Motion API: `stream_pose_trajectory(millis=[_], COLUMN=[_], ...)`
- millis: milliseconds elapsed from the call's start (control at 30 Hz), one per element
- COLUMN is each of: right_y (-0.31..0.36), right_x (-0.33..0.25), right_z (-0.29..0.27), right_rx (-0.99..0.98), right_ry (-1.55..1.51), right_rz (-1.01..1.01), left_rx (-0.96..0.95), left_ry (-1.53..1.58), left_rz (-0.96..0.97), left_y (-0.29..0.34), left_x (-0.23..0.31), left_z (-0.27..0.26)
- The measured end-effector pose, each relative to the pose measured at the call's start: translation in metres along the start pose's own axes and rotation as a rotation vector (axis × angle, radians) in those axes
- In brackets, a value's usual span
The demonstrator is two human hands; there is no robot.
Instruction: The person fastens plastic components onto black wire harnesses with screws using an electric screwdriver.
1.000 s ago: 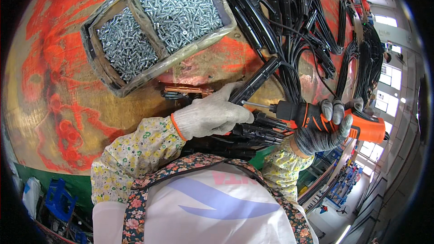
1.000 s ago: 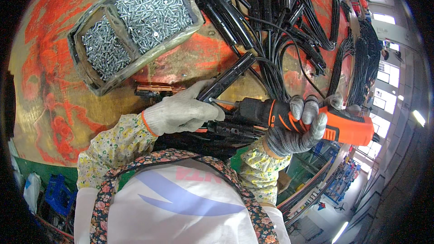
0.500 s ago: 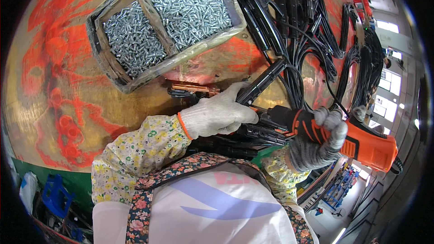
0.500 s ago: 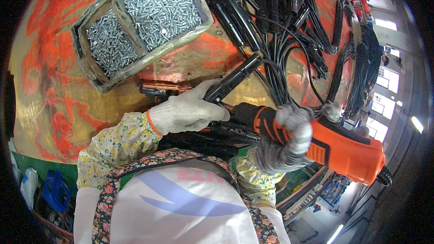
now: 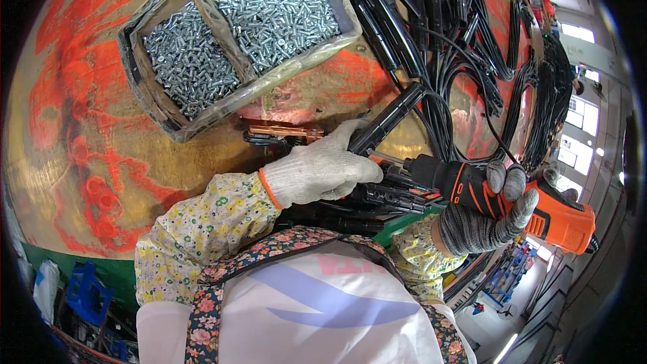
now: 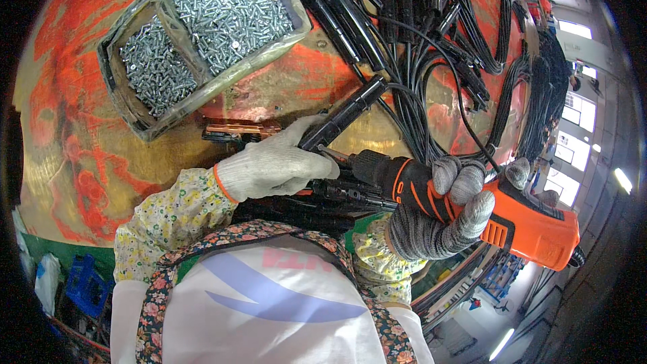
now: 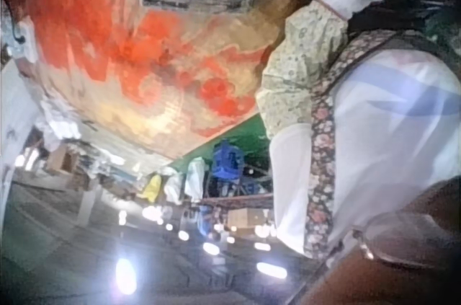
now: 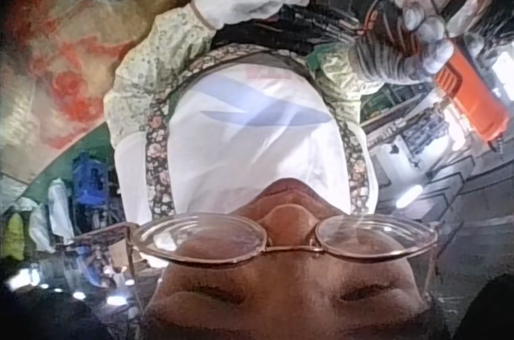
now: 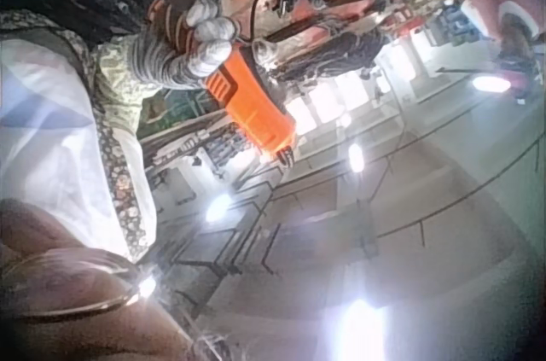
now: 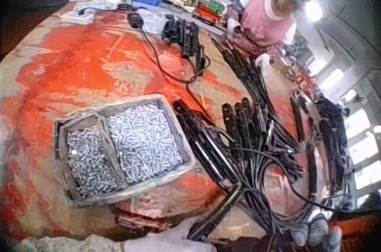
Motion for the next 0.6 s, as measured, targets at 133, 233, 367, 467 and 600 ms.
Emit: stream_pose_trajectory(millis=[133, 233, 367, 467, 600], right_y=[0.004, 0.008, 0.008, 0.0, -0.01], right_x=[-0.002, 0.0, -0.001, 0.004, 0.009], right_z=[-0.014, -0.006, 0.007, 0.013, 0.004], right_rx=[0.065, 0.116, 0.002, -0.067, -0.292], right_ry=[0.043, 0.102, 0.11, 0.118, 0.131], right_rz=[-0.043, -0.034, -0.04, 0.019, -0.073], left_rx=[0.008, 0.037, 0.03, 0.034, 0.051], left_ry=[-0.002, -0.043, -0.059, -0.064, -0.074], left_rz=[0.001, -0.019, 0.004, 0.006, -0.013], left_y=[0.002, 0.002, 0.002, -0.001, -0.003], left_x=[0.004, 0.004, 0.002, 0.0, -0.004], left_z=[0.002, 0.0, 0.001, -0.001, -0.003])
Point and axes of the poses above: each hand's wrist, its own y-axis away from the middle knuckle, its own z-axis out of the palm, x = y × z, the point moved 5 cm from there along -y, towards the middle knuckle, and after that the axes turned 1 degree about z, right-handed, at the moved point
